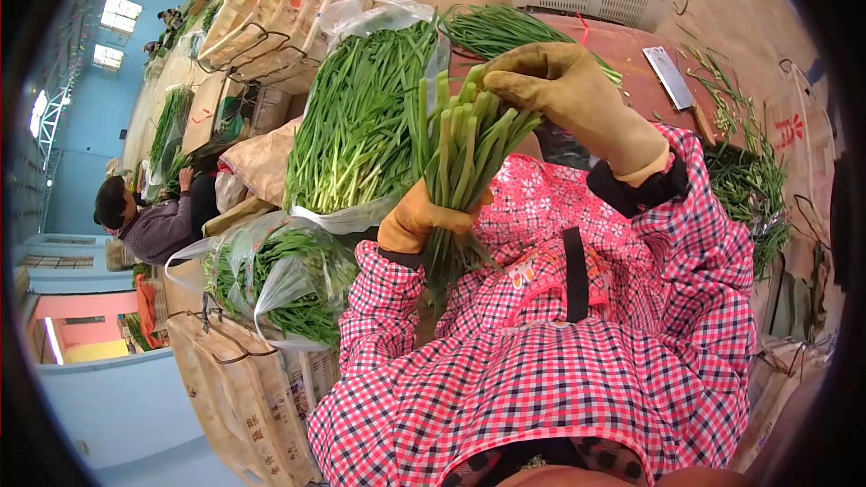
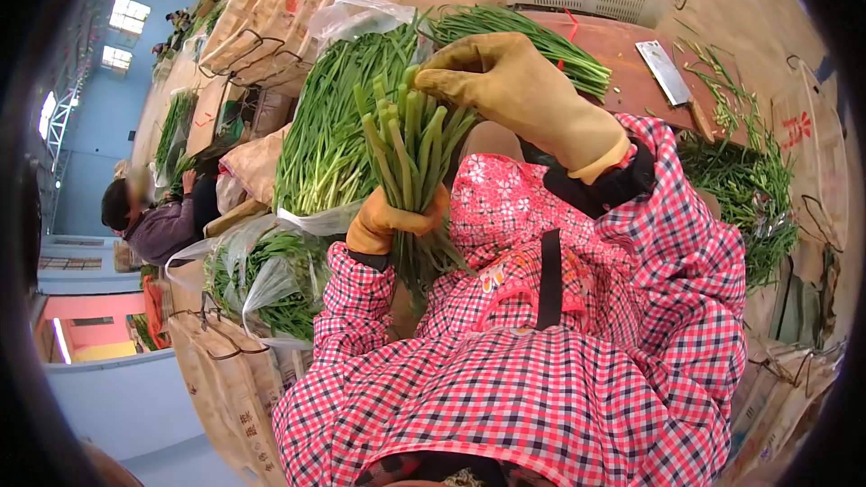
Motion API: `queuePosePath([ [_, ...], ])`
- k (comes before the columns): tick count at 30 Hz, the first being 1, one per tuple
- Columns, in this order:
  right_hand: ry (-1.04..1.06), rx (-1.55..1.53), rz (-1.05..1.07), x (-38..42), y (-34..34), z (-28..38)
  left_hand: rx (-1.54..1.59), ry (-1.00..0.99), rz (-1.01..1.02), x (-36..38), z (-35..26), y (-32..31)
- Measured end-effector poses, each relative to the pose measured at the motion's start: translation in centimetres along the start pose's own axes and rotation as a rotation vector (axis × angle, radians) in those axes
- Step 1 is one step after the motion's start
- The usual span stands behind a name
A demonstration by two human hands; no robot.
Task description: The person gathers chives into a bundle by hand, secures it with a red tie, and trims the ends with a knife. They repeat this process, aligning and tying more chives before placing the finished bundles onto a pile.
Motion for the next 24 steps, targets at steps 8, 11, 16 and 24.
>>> queuePosePath([
  [8,-0.055,-0.371,-0.118,1.3,1.5,-1.8,0.16,0.008,0.122,-0.9,1.6,-1.0],
  [11,-0.003,-0.429,-0.235,1.7,1.9,-2.6,0.247,-0.014,0.213,-1.7,1.8,-1.3],
  [16,0.176,-0.461,-0.517,3.0,6.5,-2.8,0.267,-0.058,0.28,-2.1,2.1,-1.2],
  [24,-0.134,-0.027,-0.108,5.6,1.2,-1.5,-0.064,0.047,-0.028,-1.1,1.2,-2.2],
])
Point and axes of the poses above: each hand's wrist, its own x-axis away from the middle knuckle, its own y-axis out of the back of the hand, z = x × y, the point moved 1 cm from there along -x, towards the middle knuckle, and after that the axes turned 4 degrees about -y, right-handed, at the moved point
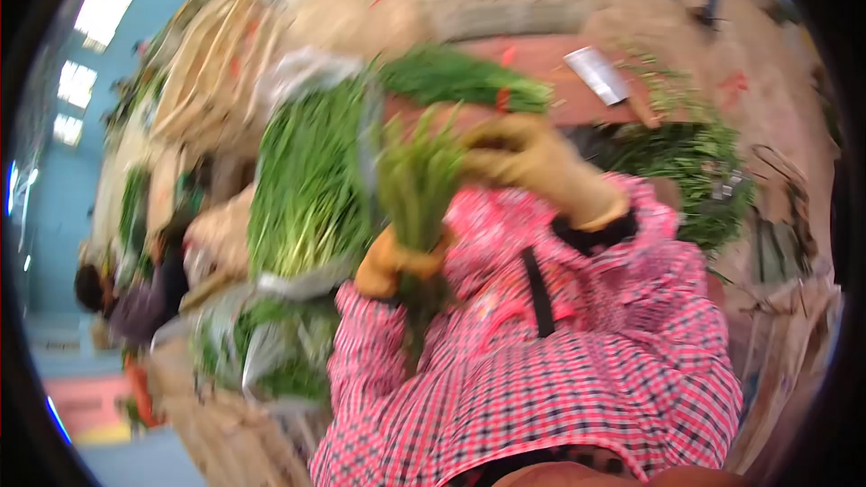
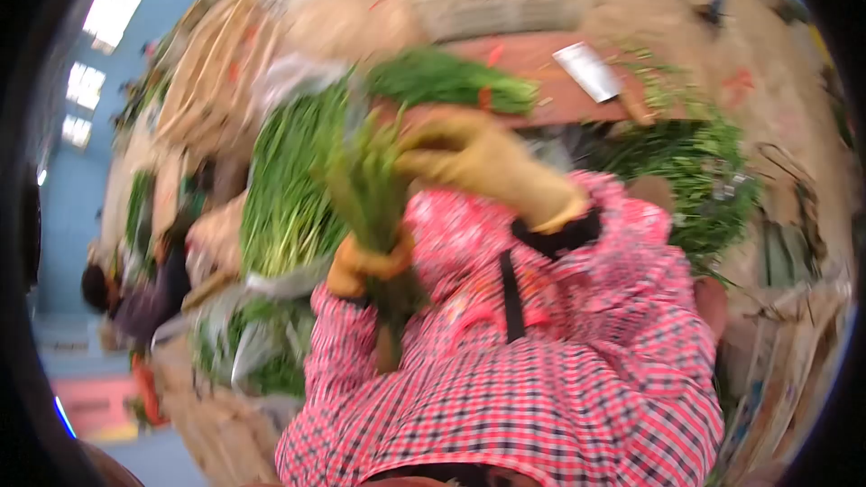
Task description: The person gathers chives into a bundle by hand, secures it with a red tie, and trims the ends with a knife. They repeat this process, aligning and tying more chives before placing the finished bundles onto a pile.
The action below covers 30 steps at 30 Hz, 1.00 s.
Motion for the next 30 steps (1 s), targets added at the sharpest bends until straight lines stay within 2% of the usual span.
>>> queuePosePath([
  [1,0.01,0.026,-0.006,0.0,0.3,-0.2,-0.027,-0.062,-0.019,-0.3,0.8,-0.1],
  [2,0.032,-0.018,0.032,-0.1,0.8,-1.1,0.099,-0.014,0.042,-0.1,0.8,0.0],
  [3,0.06,-0.063,0.082,-0.4,1.2,-2.0,0.011,0.027,0.086,-0.5,0.5,0.2],
  [4,0.08,-0.116,0.076,-0.5,1.3,-3.1,0.016,0.052,0.234,-1.4,2.5,2.3],
  [5,0.092,-0.18,0.087,-0.4,1.3,-4.0,0.223,0.048,0.263,-1.5,2.0,1.3],
  [7,0.122,-0.151,0.072,-0.1,1.2,-4.0,0.385,0.047,0.237,-1.9,1.5,0.6],
  [11,0.076,0.108,-0.108,0.8,1.7,-4.6,0.302,0.03,0.295,-3.7,1.5,0.0],
  [14,0.026,0.064,-0.178,1.3,2.4,-4.8,0.301,0.015,0.288,-3.6,0.0,-1.3],
  [17,0.385,0.09,-0.371,2.1,2.3,-3.7,0.186,0.079,0.358,-4.5,-0.3,-1.1],
  [19,0.19,0.018,-0.329,2.0,3.9,-4.3,0.245,0.148,0.215,-3.3,-1.5,-2.0],
  [21,0.289,0.043,-0.349,2.1,5.4,-3.6,0.132,0.076,0.286,-3.5,-2.8,-3.0],
  [24,0.281,0.169,-0.355,2.6,5.6,-2.0,0.14,0.093,0.255,-3.8,-2.5,-3.4],
  [27,0.349,0.253,-0.313,2.5,6.6,-0.7,0.153,0.065,0.385,-4.8,-2.3,-2.8],
  [30,0.264,0.112,-0.374,3.4,7.2,1.0,0.143,0.061,0.363,-5.0,-3.2,-3.6],
])
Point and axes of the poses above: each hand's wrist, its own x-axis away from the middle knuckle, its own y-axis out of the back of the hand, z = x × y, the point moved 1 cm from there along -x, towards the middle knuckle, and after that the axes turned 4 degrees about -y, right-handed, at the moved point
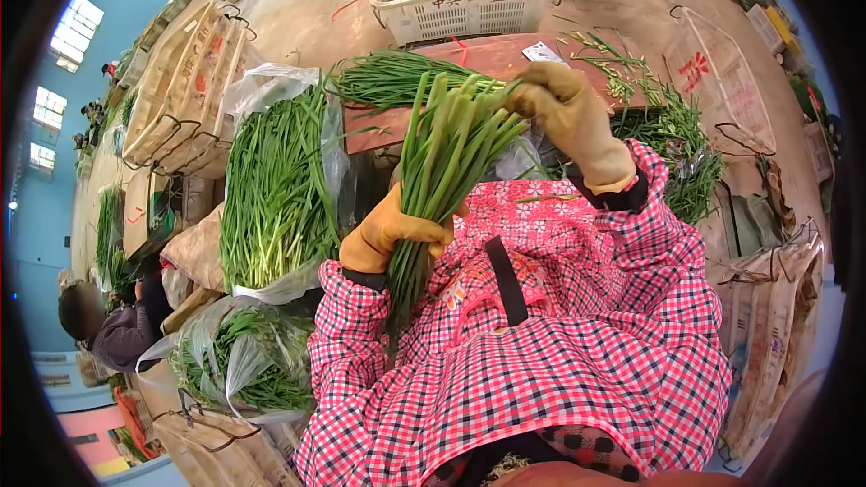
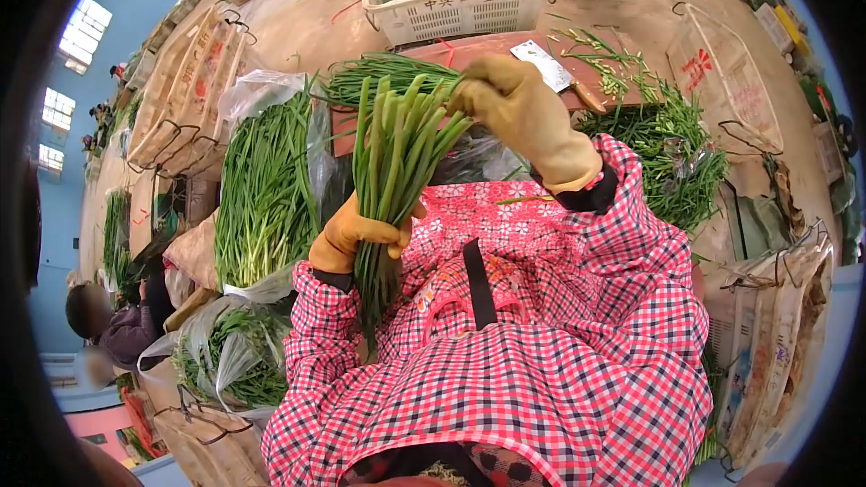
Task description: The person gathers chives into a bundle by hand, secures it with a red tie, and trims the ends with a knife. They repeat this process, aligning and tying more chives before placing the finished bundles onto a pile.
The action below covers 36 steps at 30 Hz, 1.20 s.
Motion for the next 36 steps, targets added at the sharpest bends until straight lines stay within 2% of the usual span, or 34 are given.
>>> queuePosePath([
  [1,-0.021,-0.06,-0.049,0.1,0.6,0.1,-0.021,0.015,-0.02,0.2,0.1,-0.1],
  [4,0.178,-0.045,-0.256,-1.6,6.5,0.4,-0.103,0.036,-0.016,0.1,0.3,0.7],
  [5,0.227,-0.061,-0.331,-1.6,8.5,0.3,-0.087,0.038,-0.072,0.5,0.6,1.2],
  [7,0.035,0.392,-0.38,-1.0,13.3,-0.9,-0.23,0.003,-0.081,1.1,1.6,3.3],
  [8,-0.069,0.615,-0.397,-0.5,15.2,-2.0,-0.148,-0.01,-0.107,1.6,1.6,3.9],
  [10,-0.282,1.585,-0.189,0.7,17.5,-7.8,0.024,-0.032,-0.164,2.4,1.8,4.7],
  [12,-0.05,1.936,-0.049,1.5,14.8,-7.2,-0.282,-0.273,-0.084,2.0,2.9,5.8],
  [13,0.265,1.777,-0.037,2.7,10.0,-4.1,-0.434,-0.393,-0.046,1.7,3.1,5.9],
  [15,0.478,1.44,0.124,2.5,3.3,-0.9,-0.164,0.0,-0.174,0.2,1.4,3.3],
  [17,0.662,1.285,0.346,2.8,-2.3,0.8,-0.063,0.09,-0.112,-0.8,1.0,1.7],
  [18,0.731,1.378,0.42,2.5,-3.6,0.6,-0.683,-0.528,0.222,-1.3,2.0,2.5],
  [19,0.796,1.475,0.494,2.3,-4.3,-0.2,-0.681,-0.561,0.265,-1.4,2.8,2.6],
  [20,0.836,1.575,0.468,1.5,-4.4,-3.0,-0.677,-0.594,0.309,-1.4,3.6,2.7],
  [21,0.756,1.576,0.581,1.1,-4.3,-4.4,-0.737,-0.679,0.374,-1.4,4.4,2.9],
  [22,0.667,1.574,0.689,0.8,-4.1,-5.3,-0.482,-0.258,0.319,-1.0,4.4,2.1],
  [23,0.574,1.569,0.795,0.7,-3.8,-5.8,-0.192,0.114,0.14,-0.4,4.4,1.4],
  [24,0.652,1.511,0.766,1.1,-3.8,-5.0,-0.295,-0.038,0.179,-0.1,5.5,1.4],
  [25,0.804,1.489,0.643,1.2,-3.6,-5.2,-0.39,-0.19,0.215,0.1,4.7,-0.1],
  [26,0.95,1.454,0.519,1.5,-3.5,-5.9,0.069,0.353,-0.005,0.2,3.6,-0.9],
  [28,1.162,1.368,0.324,1.7,-3.4,-7.4,0.108,0.349,0.003,0.0,4.4,-0.6],
  [31,1.15,1.349,0.316,2.1,-2.8,-9.5,0.114,0.289,-0.017,-0.4,6.1,-0.8],
  [32,1.071,1.386,0.35,2.5,-2.3,-10.0,0.175,0.349,0.014,-0.7,6.0,-0.6],
  [34,1.15,1.421,0.348,2.0,-1.9,-9.1,0.198,0.434,0.066,-1.4,5.2,-0.6],
  [35,1.186,1.428,0.347,1.6,-1.8,-8.5,0.093,0.314,0.122,-1.9,5.4,-0.3],
  [36,1.136,1.374,0.384,1.2,-1.7,-7.0,0.0,0.208,0.165,-2.1,6.1,0.2],
])
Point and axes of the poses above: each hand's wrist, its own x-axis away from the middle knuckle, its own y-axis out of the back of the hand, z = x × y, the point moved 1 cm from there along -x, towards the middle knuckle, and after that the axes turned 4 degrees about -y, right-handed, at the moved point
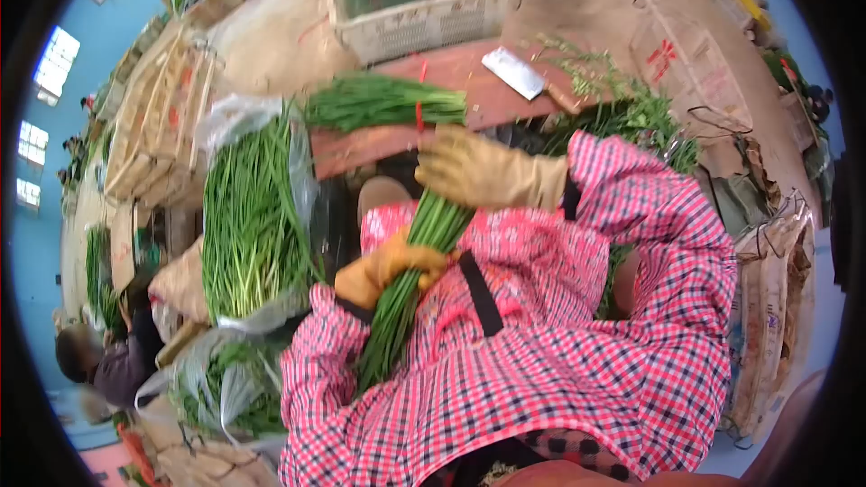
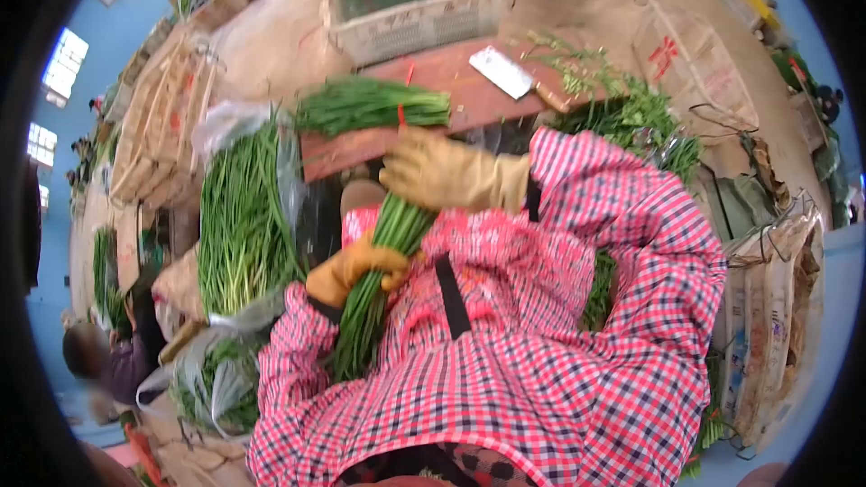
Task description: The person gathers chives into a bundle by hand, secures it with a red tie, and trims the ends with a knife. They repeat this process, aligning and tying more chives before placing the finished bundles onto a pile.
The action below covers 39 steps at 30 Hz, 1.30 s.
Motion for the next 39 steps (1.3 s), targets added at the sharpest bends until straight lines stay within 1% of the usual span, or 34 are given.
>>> queuePosePath([
  [1,-0.015,0.026,-0.021,-0.2,-0.1,-0.4,-0.002,-0.017,0.012,-0.1,0.1,0.1],
  [2,-0.008,-0.001,0.003,-0.4,-0.1,-1.2,-0.004,-0.035,0.023,-0.2,0.2,0.2],
  [3,0.003,-0.024,0.026,-0.1,-0.2,-1.6,-0.072,-0.085,0.072,-0.5,-0.2,0.3],
  [4,-0.005,-0.1,0.06,0.7,-0.7,-1.6,-0.209,-0.215,0.154,-0.9,-0.5,0.3],
  [5,-0.014,-0.162,0.095,1.5,-0.8,-2.0,-0.449,-0.485,0.261,-1.4,-0.6,0.3],
  [6,-0.051,-0.217,0.197,2.2,-0.6,-1.9,-0.591,-0.693,0.317,-1.8,-0.7,0.1],
  [7,-0.058,-0.217,0.265,2.4,0.0,-1.9,-0.544,-0.644,0.33,-1.9,-0.5,-0.2],
  [9,-0.077,-0.218,0.407,2.4,2.1,-2.4,-0.687,-0.949,0.347,-3.7,-1.3,-1.3],
  [11,-0.05,-0.054,0.398,1.9,5.5,-3.2,-0.55,-0.709,0.315,-4.0,-2.9,-2.0],
  [13,-0.022,0.146,0.403,1.4,9.4,-4.1,-0.117,0.052,0.215,-3.4,-5.6,-3.8],
  [14,-0.035,0.193,0.393,1.7,10.7,-5.2,-0.329,0.033,0.138,-2.9,-7.0,-4.6],
  [17,-0.144,0.393,0.402,5.0,14.1,-9.3,-0.648,-0.197,0.083,-2.7,-8.1,-3.5],
  [19,-0.266,0.375,0.46,6.9,16.8,-12.7,-0.901,-0.045,0.01,-3.2,-7.8,0.1],
  [20,-0.323,0.373,0.485,7.7,18.5,-13.8,-0.92,-0.111,-0.017,-3.4,-7.1,2.8],
  [21,-0.397,0.393,0.555,8.2,20.0,-14.1,-0.935,-0.177,-0.051,-3.1,-6.9,5.3],
  [23,-0.539,0.431,0.686,7.8,22.7,-14.3,-1.392,-0.039,-0.374,-1.5,-8.1,8.4],
  [25,-0.537,0.46,0.687,2.9,27.2,-11.3,-1.485,-0.245,-0.664,0.5,-8.3,10.5],
  [27,-0.705,0.397,0.624,4.9,28.5,-13.9,-1.475,-0.281,-0.833,0.8,-11.1,8.7],
  [28,-0.814,0.378,0.719,4.7,28.8,-14.0,-1.398,-0.409,-0.844,0.7,-11.9,7.5],
  [31,-0.796,0.501,1.008,3.9,29.2,-15.7,-0.922,-0.408,-0.434,-1.1,-13.1,0.6],
  [32,-0.823,0.712,0.938,8.0,26.6,-18.9,-0.86,-0.421,-0.171,-2.5,-12.9,-1.7],
  [33,-0.816,0.705,0.849,8.4,26.8,-19.0,-0.797,-0.435,0.087,-3.9,-12.8,-4.1],
  [35,-0.784,0.664,0.663,8.0,26.7,-19.5,-0.825,-0.521,0.362,-7.7,-11.8,-8.4],
  [36,-0.75,0.638,0.525,8.1,26.7,-19.9,-0.756,-0.512,0.424,-9.5,-11.1,-10.1],
  [37,-0.835,0.531,0.411,5.9,26.8,-18.6,-0.496,-0.586,0.504,-12.7,-9.3,-10.8],
  [38,-0.839,0.459,0.35,3.9,26.9,-17.2,-0.298,-0.566,0.572,-14.7,-9.5,-11.8],
  [39,-0.942,0.526,0.316,5.6,25.0,-19.9,-0.169,-0.696,0.501,-16.1,-9.7,-12.4],
])
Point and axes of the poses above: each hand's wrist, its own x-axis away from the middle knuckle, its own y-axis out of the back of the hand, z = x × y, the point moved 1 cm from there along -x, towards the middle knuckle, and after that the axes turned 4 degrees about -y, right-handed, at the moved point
